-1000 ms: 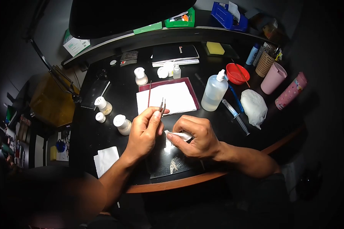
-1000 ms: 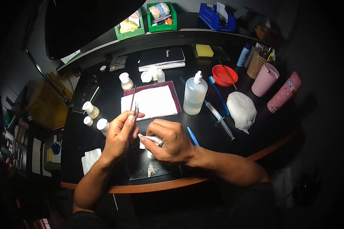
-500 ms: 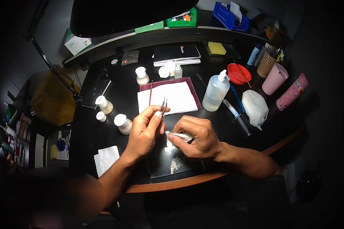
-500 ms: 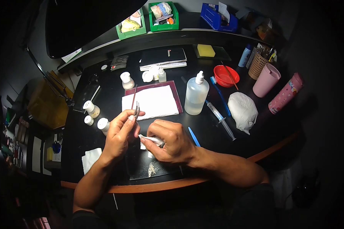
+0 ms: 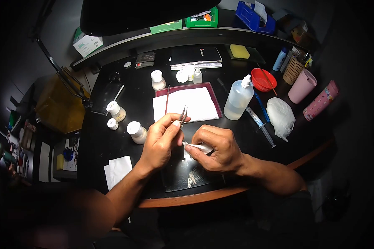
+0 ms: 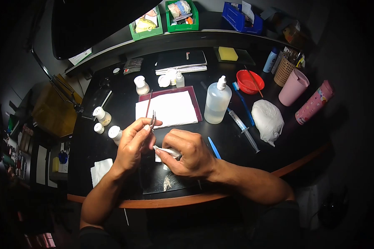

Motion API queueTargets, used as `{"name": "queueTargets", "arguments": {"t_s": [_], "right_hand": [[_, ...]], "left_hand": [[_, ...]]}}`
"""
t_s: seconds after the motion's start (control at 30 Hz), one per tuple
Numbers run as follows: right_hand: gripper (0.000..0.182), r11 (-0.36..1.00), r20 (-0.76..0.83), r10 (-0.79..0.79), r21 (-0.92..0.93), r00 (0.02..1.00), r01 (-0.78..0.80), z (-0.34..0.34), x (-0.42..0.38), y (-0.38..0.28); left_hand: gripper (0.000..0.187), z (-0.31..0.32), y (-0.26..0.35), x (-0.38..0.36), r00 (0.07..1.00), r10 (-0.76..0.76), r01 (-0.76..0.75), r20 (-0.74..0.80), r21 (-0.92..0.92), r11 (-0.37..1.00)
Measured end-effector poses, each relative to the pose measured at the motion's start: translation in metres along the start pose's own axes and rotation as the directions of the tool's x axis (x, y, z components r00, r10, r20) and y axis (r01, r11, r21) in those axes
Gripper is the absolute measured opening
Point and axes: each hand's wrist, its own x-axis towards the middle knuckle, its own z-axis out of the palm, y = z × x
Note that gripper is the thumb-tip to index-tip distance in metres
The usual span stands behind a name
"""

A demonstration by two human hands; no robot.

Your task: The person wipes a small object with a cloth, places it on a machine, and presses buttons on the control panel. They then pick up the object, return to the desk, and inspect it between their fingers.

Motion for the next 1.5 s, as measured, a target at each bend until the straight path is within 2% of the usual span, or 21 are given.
{"name": "queueTargets", "arguments": {"t_s": [0.03,0.13,0.33,0.43,0.53,0.63,0.73,0.83,0.93,1.03,1.13,1.23,1.33,1.43,1.5], "right_hand": [[0.014,1.000,0.005,0.009,0.004,1.000,-0.009,-0.001,0.000,0.000],[0.015,1.000,-0.005,-0.003,0.004,1.000,0.003,0.000,0.000,0.001],[0.015,1.000,0.011,-0.007,-0.020,1.000,0.007,-0.001,0.000,-0.002],[0.015,1.000,-0.003,-0.015,-0.010,1.000,0.015,0.001,0.000,0.000],[0.015,1.000,0.002,-0.014,-0.023,1.000,0.014,0.000,0.001,0.000],[0.015,1.000,0.004,-0.019,-0.013,1.000,0.019,0.001,0.000,0.000],[0.014,1.000,0.001,-0.016,-0.015,1.000,0.016,0.000,0.001,-0.002],[0.014,0.999,0.010,-0.015,-0.040,1.000,0.016,0.000,0.001,0.001],[0.014,1.000,-0.009,-0.026,-0.005,1.000,0.025,0.001,0.001,0.000],[0.014,1.000,-0.007,-0.022,-0.006,1.000,0.022,0.001,0.001,-0.001],[0.014,1.000,0.005,-0.018,-0.022,1.000,0.018,0.000,0.001,-0.001],[0.014,0.999,-0.011,-0.029,-0.013,1.000,0.029,0.001,0.001,0.000],[0.015,1.000,0.001,0.014,0.008,1.000,-0.014,0.002,0.000,-0.002],[0.016,1.000,0.002,0.012,-0.018,1.000,-0.012,0.001,0.000,-0.002],[0.016,1.000,-0.006,0.004,-0.011,1.000,-0.004,0.002,0.000,-0.001]], "left_hand": [[0.026,0.000,0.002,-0.001,0.999,-0.038,0.038,0.005,-0.052,0.998],[0.024,0.000,0.006,-0.001,1.000,-0.003,0.003,0.003,-0.038,0.999],[0.024,0.001,-0.004,0.002,0.998,0.056,-0.053,-0.022,0.094,0.994],[0.025,0.002,-0.002,0.001,0.997,0.065,-0.062,-0.030,0.090,0.994],[0.025,0.000,0.007,-0.001,0.998,-0.055,0.055,0.000,-0.050,0.997],[0.027,-0.001,0.004,0.000,1.000,-0.015,0.015,0.008,-0.009,1.000],[0.029,0.001,-0.006,0.003,0.998,0.065,-0.063,-0.009,0.117,0.991],[0.028,0.000,-0.006,0.002,0.997,0.073,-0.075,0.021,0.141,0.987],[0.025,0.000,0.001,0.000,0.999,-0.026,0.027,0.038,-0.004,1.000],[0.026,0.000,0.005,-0.001,0.999,-0.042,0.042,0.031,-0.010,0.999],[0.029,0.002,-0.004,0.002,0.999,0.042,-0.043,0.010,0.090,0.995],[0.030,0.000,-0.006,0.002,0.998,0.056,-0.058,0.024,0.124,0.991],[0.029,0.000,0.000,0.000,1.000,-0.015,0.014,0.022,0.035,0.999],[0.028,0.001,0.003,-0.001,1.000,-0.018,0.018,0.017,-0.004,1.000],[0.028,0.002,0.004,0.000,1.000,0.001,-0.002,0.012,0.052,0.999]]}}
